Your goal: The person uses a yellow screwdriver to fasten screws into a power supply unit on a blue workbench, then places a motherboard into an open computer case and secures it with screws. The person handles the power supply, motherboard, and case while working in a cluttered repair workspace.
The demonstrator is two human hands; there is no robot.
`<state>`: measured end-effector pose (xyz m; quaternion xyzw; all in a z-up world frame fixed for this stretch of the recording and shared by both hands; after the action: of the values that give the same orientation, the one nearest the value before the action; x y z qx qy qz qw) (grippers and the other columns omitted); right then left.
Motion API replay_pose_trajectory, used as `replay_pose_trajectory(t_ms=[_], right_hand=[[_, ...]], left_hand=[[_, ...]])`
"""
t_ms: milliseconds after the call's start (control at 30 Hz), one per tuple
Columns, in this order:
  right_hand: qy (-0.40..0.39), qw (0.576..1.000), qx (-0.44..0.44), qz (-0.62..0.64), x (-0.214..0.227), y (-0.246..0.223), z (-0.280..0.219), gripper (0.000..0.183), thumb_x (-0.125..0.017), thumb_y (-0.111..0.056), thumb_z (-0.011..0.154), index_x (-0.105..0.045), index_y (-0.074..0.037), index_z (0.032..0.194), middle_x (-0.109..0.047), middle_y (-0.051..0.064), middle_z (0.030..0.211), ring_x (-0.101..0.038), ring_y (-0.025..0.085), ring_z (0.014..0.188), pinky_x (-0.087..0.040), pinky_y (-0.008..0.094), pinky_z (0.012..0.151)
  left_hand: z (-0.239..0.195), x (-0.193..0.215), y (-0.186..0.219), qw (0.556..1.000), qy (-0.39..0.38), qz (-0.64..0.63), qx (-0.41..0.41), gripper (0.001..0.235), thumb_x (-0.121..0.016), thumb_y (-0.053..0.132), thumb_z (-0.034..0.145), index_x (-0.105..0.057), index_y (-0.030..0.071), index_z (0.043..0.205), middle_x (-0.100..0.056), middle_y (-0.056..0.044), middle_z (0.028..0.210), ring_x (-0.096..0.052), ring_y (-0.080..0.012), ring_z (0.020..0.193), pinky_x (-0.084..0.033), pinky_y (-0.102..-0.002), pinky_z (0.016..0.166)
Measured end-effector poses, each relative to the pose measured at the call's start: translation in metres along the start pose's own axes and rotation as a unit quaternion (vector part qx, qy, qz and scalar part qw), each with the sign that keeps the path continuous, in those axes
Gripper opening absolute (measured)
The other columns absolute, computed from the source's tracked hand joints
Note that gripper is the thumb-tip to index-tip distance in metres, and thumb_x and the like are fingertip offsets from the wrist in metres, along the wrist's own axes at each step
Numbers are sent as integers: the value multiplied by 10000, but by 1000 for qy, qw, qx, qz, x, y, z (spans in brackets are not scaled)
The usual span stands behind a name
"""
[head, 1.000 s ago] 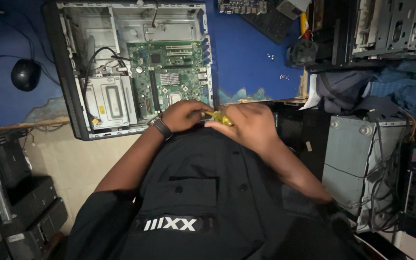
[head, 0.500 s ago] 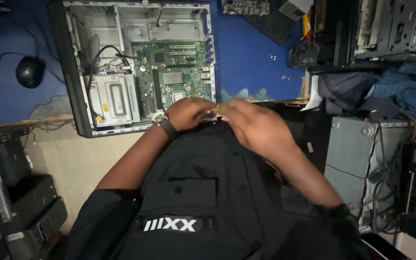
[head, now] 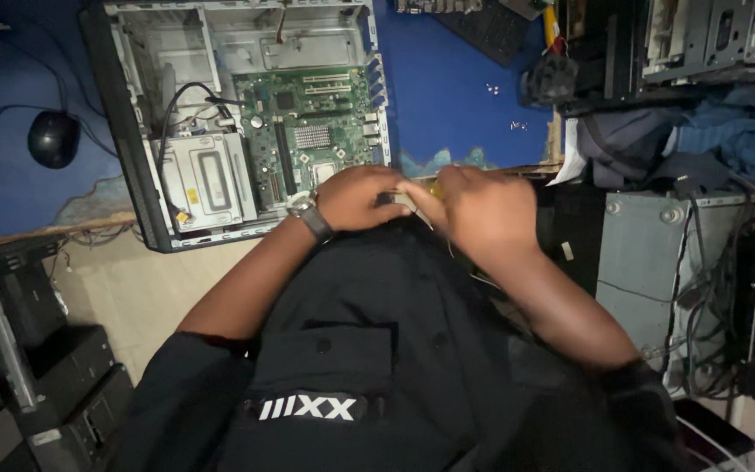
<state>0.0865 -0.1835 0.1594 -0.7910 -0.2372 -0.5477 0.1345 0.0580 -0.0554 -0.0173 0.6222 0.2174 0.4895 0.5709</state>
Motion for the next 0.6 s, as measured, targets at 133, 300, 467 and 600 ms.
replay_pose_trajectory(t_ms=[133,300,467,600], right_hand=[[152,979,105,82,24,-8,-5,364,-637,-439,950,-704,-88,1016,-703,112,878,-693,316,758,-550,427,639],[141,977,129,94,38,-18,-12,217,-631,-255,944,-708,-76,1039,-711,135,891,-690,312,734,-552,411,628],[-130,981,-113,-83,3,-10,6,525,-535,-643,1047,-741,-160,1019,-737,87,958,-715,269,851,-565,393,731],[215,957,137,139,26,-11,-17,385,-694,-350,917,-678,-17,1110,-702,192,904,-688,367,726,-560,452,606]], left_hand=[[6,5,7,997,50,39,-47,166,-725,149,889,-721,100,1048,-726,-154,993,-704,-345,914,-560,-443,809],[5,5,3,998,2,-51,33,293,-622,79,931,-690,69,1215,-722,-157,1003,-701,-343,922,-549,-445,821],[9,4,11,999,39,2,-21,197,-752,182,890,-700,69,1042,-725,-159,1001,-708,-347,884,-559,-438,771],[8,5,9,998,51,-46,8,404,-682,133,883,-656,95,1285,-734,-117,1020,-721,-318,936,-567,-425,848]])
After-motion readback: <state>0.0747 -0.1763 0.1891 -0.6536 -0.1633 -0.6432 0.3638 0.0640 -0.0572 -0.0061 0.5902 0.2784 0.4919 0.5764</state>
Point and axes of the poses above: each hand's wrist, its own z-axis towards the middle knuckle, its own x-axis out of the back of the hand, y = z × x, the point moved 4 cm from there along z, towards the middle knuckle
